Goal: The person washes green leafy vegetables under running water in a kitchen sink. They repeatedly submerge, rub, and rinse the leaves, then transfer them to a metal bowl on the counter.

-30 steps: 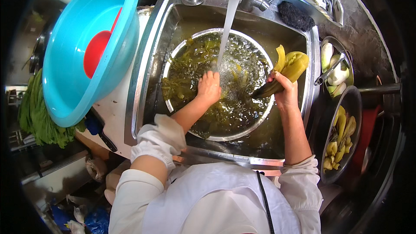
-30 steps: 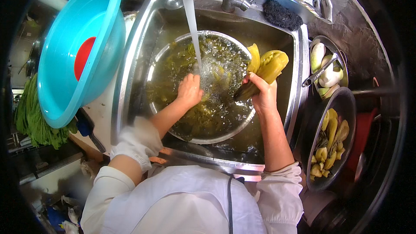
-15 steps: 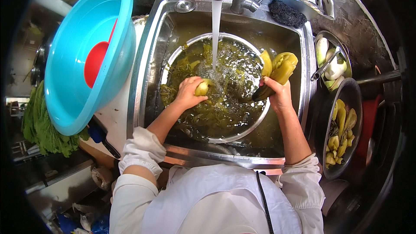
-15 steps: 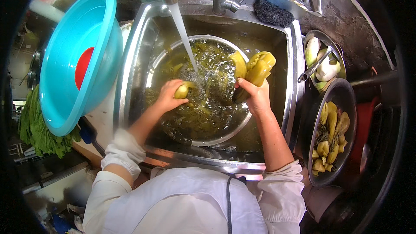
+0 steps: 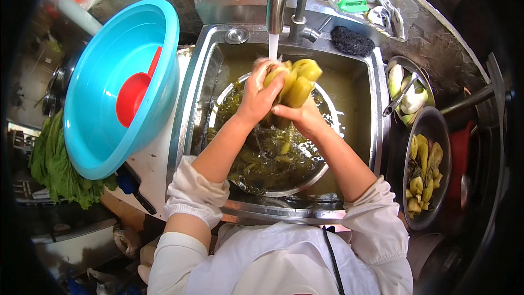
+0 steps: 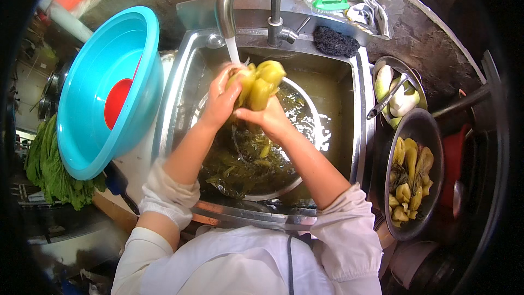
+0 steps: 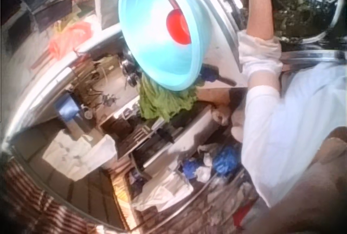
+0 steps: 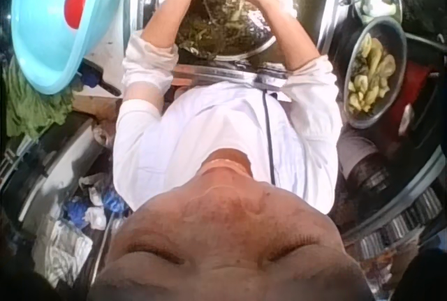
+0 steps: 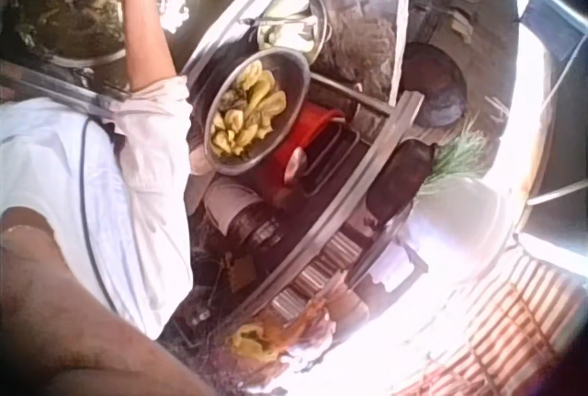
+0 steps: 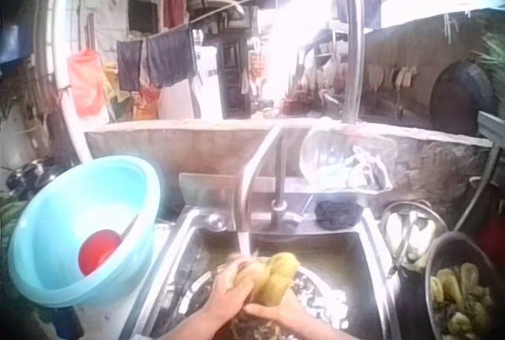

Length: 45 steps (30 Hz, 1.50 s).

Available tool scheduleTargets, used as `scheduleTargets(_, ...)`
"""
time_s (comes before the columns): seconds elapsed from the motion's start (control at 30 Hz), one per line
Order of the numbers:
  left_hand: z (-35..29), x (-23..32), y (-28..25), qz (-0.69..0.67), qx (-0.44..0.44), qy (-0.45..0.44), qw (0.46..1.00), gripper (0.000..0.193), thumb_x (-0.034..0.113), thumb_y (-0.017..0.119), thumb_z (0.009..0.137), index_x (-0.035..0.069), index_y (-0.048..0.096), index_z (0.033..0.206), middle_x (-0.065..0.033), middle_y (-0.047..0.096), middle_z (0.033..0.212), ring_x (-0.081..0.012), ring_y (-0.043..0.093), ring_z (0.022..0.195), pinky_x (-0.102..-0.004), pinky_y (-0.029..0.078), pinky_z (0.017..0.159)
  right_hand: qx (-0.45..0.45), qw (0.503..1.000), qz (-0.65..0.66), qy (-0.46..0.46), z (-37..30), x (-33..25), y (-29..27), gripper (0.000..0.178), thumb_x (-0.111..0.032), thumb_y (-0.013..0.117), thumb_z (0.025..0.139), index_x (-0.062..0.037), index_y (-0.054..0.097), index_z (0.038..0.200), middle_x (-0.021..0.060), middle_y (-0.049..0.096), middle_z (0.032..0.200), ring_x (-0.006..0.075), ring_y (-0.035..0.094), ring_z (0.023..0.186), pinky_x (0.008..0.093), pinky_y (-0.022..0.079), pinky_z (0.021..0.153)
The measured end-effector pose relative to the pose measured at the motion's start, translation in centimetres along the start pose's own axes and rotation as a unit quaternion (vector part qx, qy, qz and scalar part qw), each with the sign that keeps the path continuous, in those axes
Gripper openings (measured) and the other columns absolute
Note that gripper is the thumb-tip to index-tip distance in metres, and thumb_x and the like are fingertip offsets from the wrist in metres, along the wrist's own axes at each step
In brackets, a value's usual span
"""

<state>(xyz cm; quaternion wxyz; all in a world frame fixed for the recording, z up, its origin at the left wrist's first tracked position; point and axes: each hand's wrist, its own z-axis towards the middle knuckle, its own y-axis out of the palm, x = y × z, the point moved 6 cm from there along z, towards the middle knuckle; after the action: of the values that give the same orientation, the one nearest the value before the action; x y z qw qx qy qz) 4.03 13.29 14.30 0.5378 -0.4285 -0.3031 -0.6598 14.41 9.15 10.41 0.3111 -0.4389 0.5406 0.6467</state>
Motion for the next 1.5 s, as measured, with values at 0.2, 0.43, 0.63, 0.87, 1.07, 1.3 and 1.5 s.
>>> scheduleTargets(0.2,1.4,-3.5,0.5,-0.220,-0.059,-0.169,0.959,0.052,0.033,0.055,0.087,0.004,0.035,0.125,-0.0073,0.050,0.112,-0.0145,0.044,0.106,-0.0284,0.033,0.093,0.095,0.992,0.077,-0.014,2.3,-0.4,-1.8,0.048,-0.003,0.065,0.069,0.0000,0.048,0.114,0.0081,0.055,0.106,0.0211,0.054,0.099,0.0343,0.042,0.087)
scheduleTargets(0.43,-6.4,-7.0,1.5,-0.193,-0.122,-0.312,0.922,0.031,0.021,0.050,0.091,-0.004,0.053,0.109,-0.0027,0.059,0.096,-0.0087,0.053,0.085,-0.0251,0.043,0.081,0.124,0.973,0.195,-0.011,3.8,-1.3,-4.5,0.035,-0.003,0.061,0.071,-0.0009,0.054,0.105,0.0086,0.059,0.097,0.0220,0.057,0.092,0.0376,0.045,0.084)
scheduleTargets(0.63,-11.2,-9.6,0.6,0.120,-0.111,-0.233,0.959,0.032,0.026,0.042,0.092,-0.003,0.051,0.101,-0.0217,0.057,0.078,-0.0337,0.056,0.072,-0.0390,0.044,0.068,0.155,0.973,0.171,-0.018,3.8,-0.1,-4.6,0.036,-0.002,0.061,0.071,-0.0007,0.053,0.106,0.0104,0.059,0.098,0.0238,0.058,0.091,0.0393,0.046,0.084)
scheduleTargets(0.87,-17.4,-13.1,-1.8,0.356,-0.315,-0.315,0.821,0.011,0.013,0.046,0.085,0.004,0.051,0.087,-0.0171,0.055,0.088,-0.0311,0.056,0.085,-0.0394,0.045,0.074,0.185,0.955,0.229,-0.034,4.1,-2.2,-6.5,0.038,-0.005,0.063,0.071,-0.0017,0.052,0.108,0.0096,0.059,0.099,0.0253,0.055,0.095,0.0409,0.043,0.089)
scheduleTargets(1.07,-2.8,-7.9,-3.5,0.094,-0.025,-0.073,0.993,0.063,0.001,0.051,0.072,0.008,0.031,0.131,-0.0130,0.042,0.129,-0.0243,0.037,0.124,-0.0362,0.030,0.102,0.070,0.979,0.191,0.033,3.8,-0.9,-4.1,0.044,-0.003,0.060,0.070,0.0009,0.049,0.112,0.0122,0.058,0.105,0.0268,0.056,0.097,0.0422,0.042,0.091)
scheduleTargets(1.3,1.8,-6.2,-1.3,-0.062,-0.136,-0.237,0.960,0.038,0.007,0.043,0.082,0.003,0.048,0.119,-0.0083,0.053,0.113,-0.0157,0.048,0.105,-0.0297,0.037,0.091,0.005,0.992,0.114,0.062,3.0,0.0,-2.6,0.051,-0.004,0.064,0.067,0.0004,0.046,0.115,0.0116,0.056,0.106,0.0247,0.055,0.098,0.0408,0.043,0.089)
scheduleTargets(1.5,0.8,-6.3,-0.7,-0.125,-0.048,-0.200,0.971,0.026,0.019,0.040,0.091,0.002,0.056,0.101,-0.0054,0.058,0.087,-0.0159,0.053,0.088,-0.0295,0.043,0.077,0.001,0.994,0.081,0.073,2.9,0.7,-2.4,0.053,-0.005,0.066,0.068,0.0000,0.045,0.117,0.0109,0.055,0.107,0.0232,0.054,0.099,0.0375,0.043,0.088)
